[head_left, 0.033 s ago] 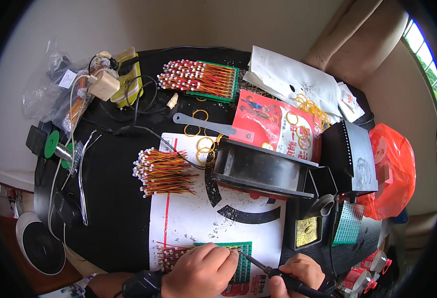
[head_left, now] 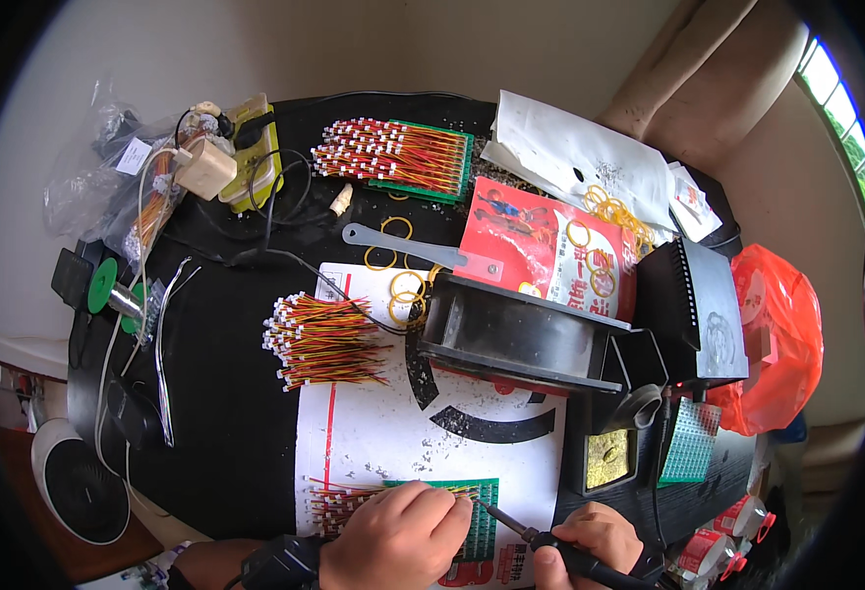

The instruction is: Soldering components onto a green printed circuit board.

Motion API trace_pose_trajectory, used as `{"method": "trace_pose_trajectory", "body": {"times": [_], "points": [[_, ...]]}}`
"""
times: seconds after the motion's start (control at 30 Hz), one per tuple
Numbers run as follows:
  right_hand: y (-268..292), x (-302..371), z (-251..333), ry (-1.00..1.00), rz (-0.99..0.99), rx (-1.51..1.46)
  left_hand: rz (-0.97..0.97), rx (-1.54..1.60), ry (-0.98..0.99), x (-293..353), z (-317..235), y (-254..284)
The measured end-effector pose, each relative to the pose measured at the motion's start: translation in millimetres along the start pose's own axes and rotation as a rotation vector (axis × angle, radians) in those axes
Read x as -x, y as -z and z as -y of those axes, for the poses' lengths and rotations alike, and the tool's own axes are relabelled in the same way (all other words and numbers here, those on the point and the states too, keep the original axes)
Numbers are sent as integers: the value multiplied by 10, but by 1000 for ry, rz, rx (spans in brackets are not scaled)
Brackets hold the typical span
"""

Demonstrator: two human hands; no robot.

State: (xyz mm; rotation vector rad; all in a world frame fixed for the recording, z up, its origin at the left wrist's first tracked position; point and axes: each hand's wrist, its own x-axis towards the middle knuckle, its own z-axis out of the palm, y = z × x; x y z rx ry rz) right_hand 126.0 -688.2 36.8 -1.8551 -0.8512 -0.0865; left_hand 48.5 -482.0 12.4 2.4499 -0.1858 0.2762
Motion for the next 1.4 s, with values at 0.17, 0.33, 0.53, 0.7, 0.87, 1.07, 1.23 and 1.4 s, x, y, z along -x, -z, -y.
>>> {"method": "trace_pose_trajectory", "body": {"times": [0.17, 0.33, 0.53, 0.7, 0.87, 1.07, 1.23, 1.4], "points": [[-8, -8, -13, 20, -9, 1, 11, 1, -5, -14, 2, 7], [-5, -6, -7, 8, -12, -2, 17, 1, -4, -22, 3, 17], [18, 20, -27, 27, -14, -56, 13, 5, -2, -25, -1, 6], [51, 55, -37, 46, -22, -76, 26, 14, 2, -11, 9, 12], [50, 76, -48, 73, -22, -66, 12, 17, -3, -10, 21, -4], [-5, 165, 13, -199, -27, 123, 14, 32, 4, -7, 40, -27], [115, 180, -91, 92, 15, 21, 41, 68, 23, -3, 43, -26], [-31, 554, -190, -169, -241, 119, 322, 10, -50, -58, 150, 137]]}}
